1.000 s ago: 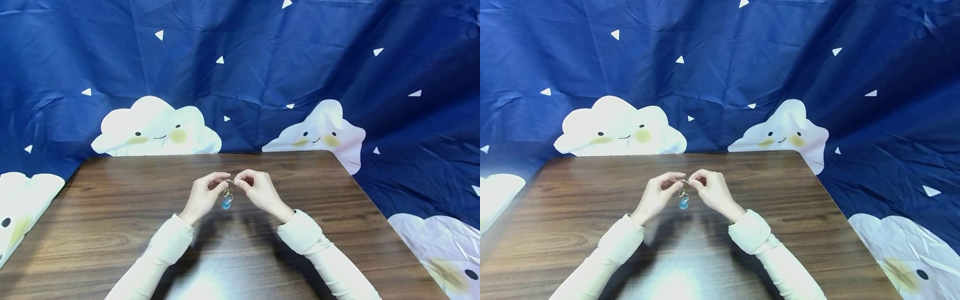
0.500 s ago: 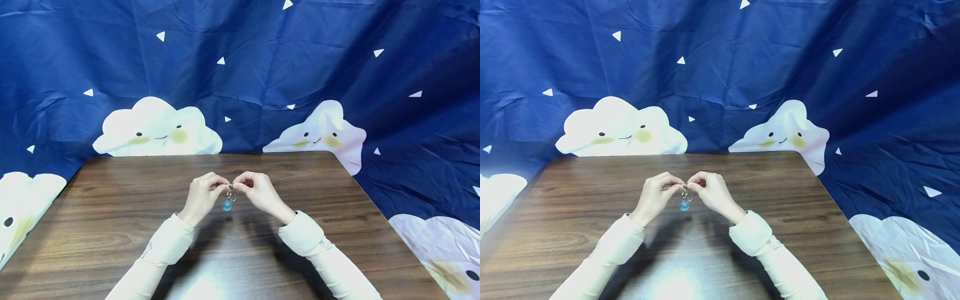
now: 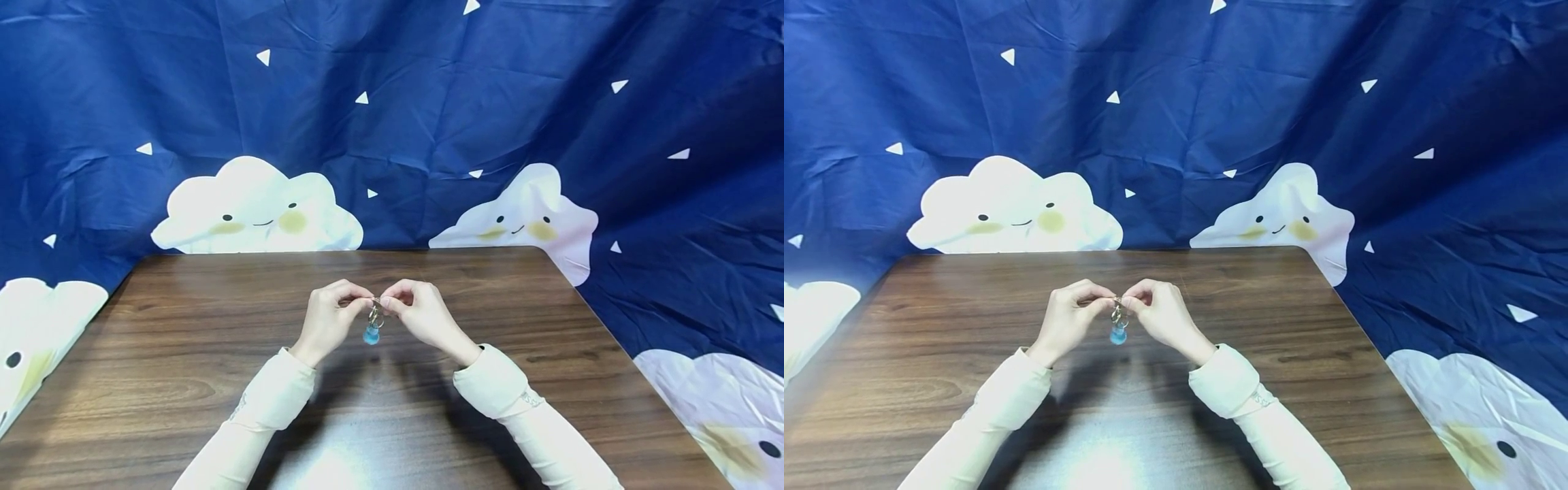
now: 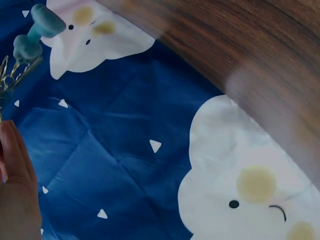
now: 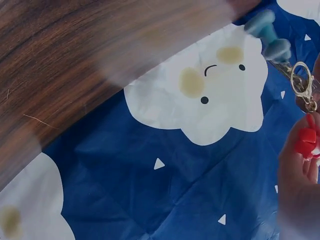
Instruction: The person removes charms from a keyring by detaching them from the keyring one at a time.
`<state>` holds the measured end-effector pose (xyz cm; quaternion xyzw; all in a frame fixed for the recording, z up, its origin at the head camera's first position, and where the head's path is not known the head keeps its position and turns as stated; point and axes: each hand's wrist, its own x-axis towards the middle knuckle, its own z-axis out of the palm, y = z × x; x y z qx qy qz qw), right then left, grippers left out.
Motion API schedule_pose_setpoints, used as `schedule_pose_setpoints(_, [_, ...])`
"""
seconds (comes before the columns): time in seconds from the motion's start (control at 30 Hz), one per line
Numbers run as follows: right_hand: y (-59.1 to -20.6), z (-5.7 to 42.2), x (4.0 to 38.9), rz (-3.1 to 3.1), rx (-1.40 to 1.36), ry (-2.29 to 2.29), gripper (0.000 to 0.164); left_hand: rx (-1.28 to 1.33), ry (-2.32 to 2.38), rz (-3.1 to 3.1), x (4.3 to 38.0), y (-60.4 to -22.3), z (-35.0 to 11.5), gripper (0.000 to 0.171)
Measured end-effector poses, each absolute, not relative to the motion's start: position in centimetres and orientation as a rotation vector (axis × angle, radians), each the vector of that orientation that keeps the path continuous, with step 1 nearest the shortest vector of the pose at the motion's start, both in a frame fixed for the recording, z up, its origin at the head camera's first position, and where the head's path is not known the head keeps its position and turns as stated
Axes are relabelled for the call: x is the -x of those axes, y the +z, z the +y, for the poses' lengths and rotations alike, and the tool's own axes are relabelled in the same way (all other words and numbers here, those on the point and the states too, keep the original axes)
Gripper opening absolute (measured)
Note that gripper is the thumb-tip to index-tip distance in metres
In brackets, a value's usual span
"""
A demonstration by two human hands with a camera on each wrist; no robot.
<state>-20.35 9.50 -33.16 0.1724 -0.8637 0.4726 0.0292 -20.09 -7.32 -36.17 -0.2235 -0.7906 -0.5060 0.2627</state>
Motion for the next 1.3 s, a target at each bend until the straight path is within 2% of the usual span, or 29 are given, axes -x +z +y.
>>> schedule_pose_setpoints(0.9, [-33.48,9.44,20.42,-2.533,-0.540,1.759,0.009,0.346,-1.904,-2.116,19.89,-36.03,-7.13,0.008])
schedule_pose_setpoints(1.17, [-33.41,9.58,20.50,-2.515,-0.455,1.894,0.012,0.172,-2.256,-1.943,20.04,-35.91,-6.74,0.016])
schedule_pose_setpoints(1.3, [-33.48,9.58,20.77,-2.504,-0.419,1.935,0.012,0.164,-2.285,-1.931,20.20,-36.08,-6.70,0.016])
